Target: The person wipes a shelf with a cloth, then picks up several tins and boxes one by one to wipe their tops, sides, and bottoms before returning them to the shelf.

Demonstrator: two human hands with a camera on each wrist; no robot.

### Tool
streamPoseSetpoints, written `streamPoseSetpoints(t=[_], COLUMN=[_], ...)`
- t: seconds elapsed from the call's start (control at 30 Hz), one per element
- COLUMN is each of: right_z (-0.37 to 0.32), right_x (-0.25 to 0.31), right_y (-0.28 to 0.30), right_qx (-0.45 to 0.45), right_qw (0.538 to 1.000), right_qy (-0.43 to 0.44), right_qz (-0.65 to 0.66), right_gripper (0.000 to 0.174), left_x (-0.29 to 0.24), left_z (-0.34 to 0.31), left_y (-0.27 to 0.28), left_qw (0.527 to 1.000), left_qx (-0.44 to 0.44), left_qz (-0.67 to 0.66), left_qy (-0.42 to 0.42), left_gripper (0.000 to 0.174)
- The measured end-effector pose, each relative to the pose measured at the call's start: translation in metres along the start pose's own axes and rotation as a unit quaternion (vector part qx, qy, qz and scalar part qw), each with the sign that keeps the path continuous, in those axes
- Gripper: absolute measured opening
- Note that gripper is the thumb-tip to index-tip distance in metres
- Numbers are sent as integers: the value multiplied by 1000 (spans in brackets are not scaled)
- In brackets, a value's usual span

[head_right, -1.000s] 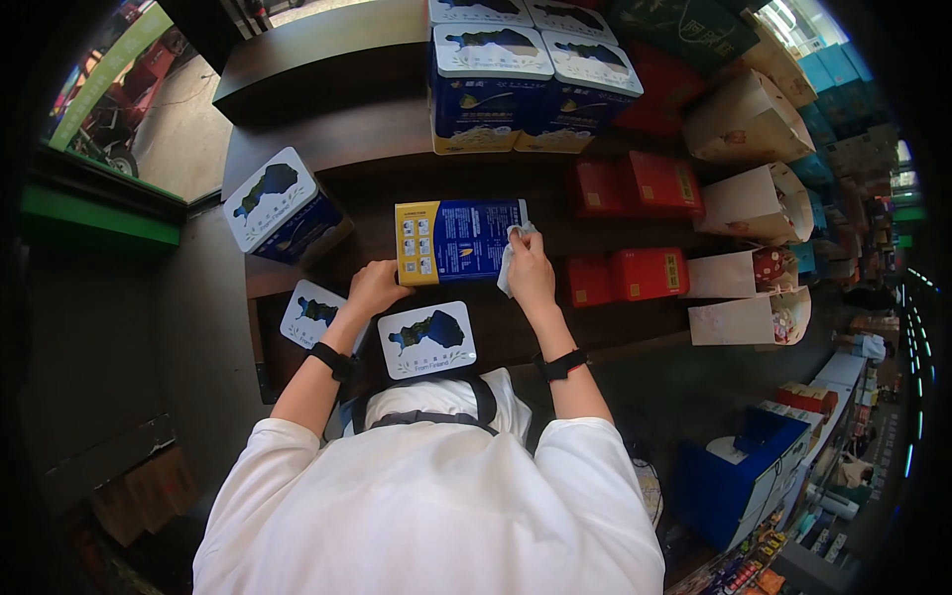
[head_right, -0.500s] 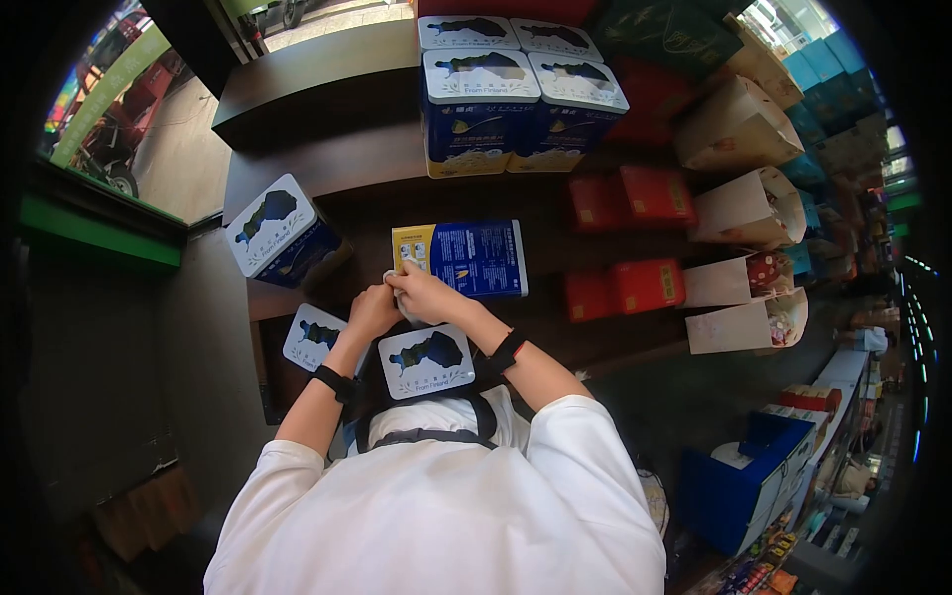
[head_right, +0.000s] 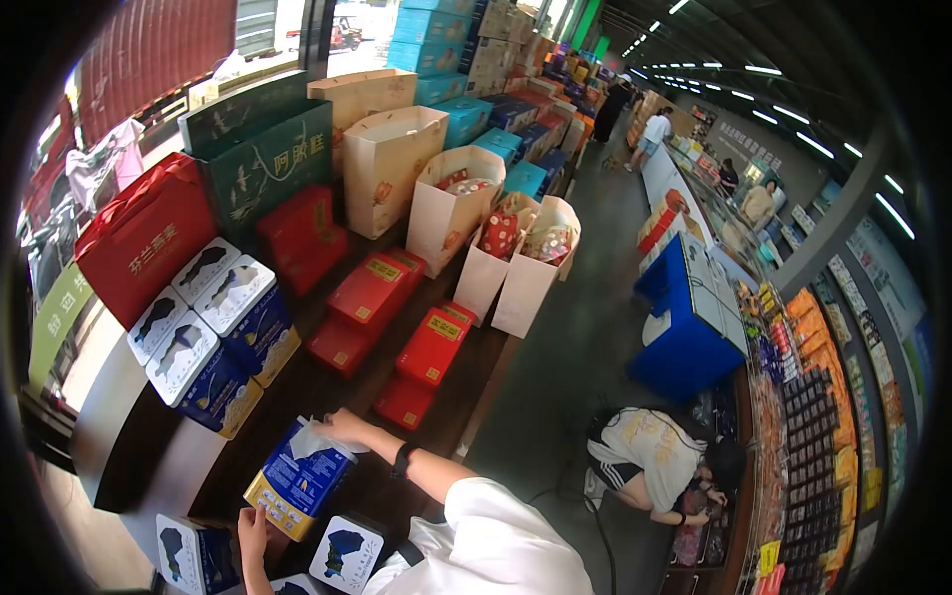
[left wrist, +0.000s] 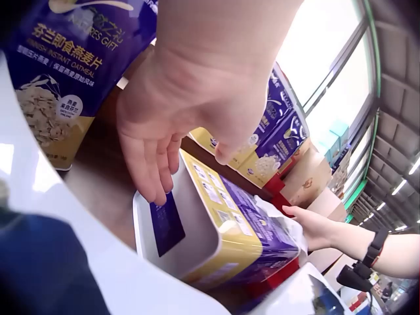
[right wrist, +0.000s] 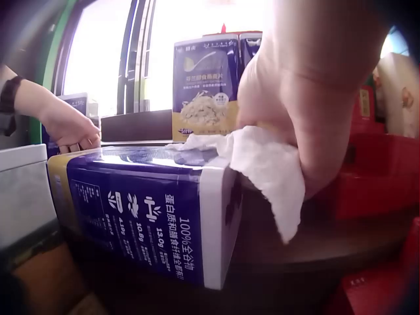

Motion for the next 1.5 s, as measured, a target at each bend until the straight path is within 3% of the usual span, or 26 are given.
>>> streamPoseSetpoints(t=[0.03,0.1,0.13,0.23,0.37,0.5,0.57,0.6,0.7,0.8,0.9,1.03,1.1,1.13,1.17,1.23,1.27,1.3,1.37,1.43,1.5], right_z=[0,1,4,12,8,-7,-12,-17,-29,-34,-42,-53,-56,-57,-58,-64,-63,-69,-64,-82,-85], right_x=[5,15,18,16,16,19,17,21,27,28,26,18,13,10,11,18,24,42,61,95,96], right_y=[-7,-16,-17,-18,-15,-6,-2,1,9,8,8,5,4,3,3,17,21,26,9,-18,-63], right_qx=[78,108,98,72,23,-1,-21,-37,-48,-84,-95,-81,-67,-34,-27,-146,-181,-154,-151,-84,-58], right_qw=[996,993,994,997,1000,996,993,987,981,969,962,969,977,971,972,949,959,969,953,964,939], right_qy=[-46,-44,-44,-30,14,52,95,138,161,202,213,190,157,102,104,135,172,177,261,185,244], right_qz=[3,-24,-20,-1,5,70,74,77,97,117,144,136,128,215,210,247,132,80,-44,-170,-235], right_gripper=[82,98,98,96,82,63,60,57,51,48,42,35,29,28,28,32,38,43,46,52,63], left_x=[6,15,5,-1,-13,-21,-32,-45,-58,-52,-55,-60,-59,-58,-56,-58,-59,-65,-64,-59,-46], left_z=[14,34,28,32,18,8,3,-4,-13,-12,-20,-33,-39,-41,-43,-49,-52,-55,-54,-50,-43], left_y=[1,-2,-3,-10,-1,-2,0,2,7,6,6,3,2,0,-2,-4,-3,-3,-1,-2,-6], left_qw=[1000,988,993,990,975,974,965,964,953,944,938,941,940,934,928,928,927,926,932,922,923], left_qx=[6,29,37,58,5,-7,-82,-99,-133,-118,-105,-81,-79,-77,-74,-72,-60,-47,-43,-44,-47], left_qz=[5,151,96,66,173,155,145,141,145,162,163,215,250,266,281,287,292,298,287,314,303], left_qy=[-4,5,-56,-107,-140,-163,-204,-203,-228,-264,-286,-247,-216,-225,-233,-227,-228,-228,-218,-222,-233], left_gripper=[33,36,40,42,38,33,28,24,21,19,17,19,20,21,23,24,25,25,28,30,31])
Point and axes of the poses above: each hand's wrist, its own z-axis towards the middle knuckle, its own y-axis out of the back of the hand, x = y × z, the point moved 3 cm from there along z, towards the middle knuckle, and after that the axes turned 8 degrees about z, right-handed, at the moved point
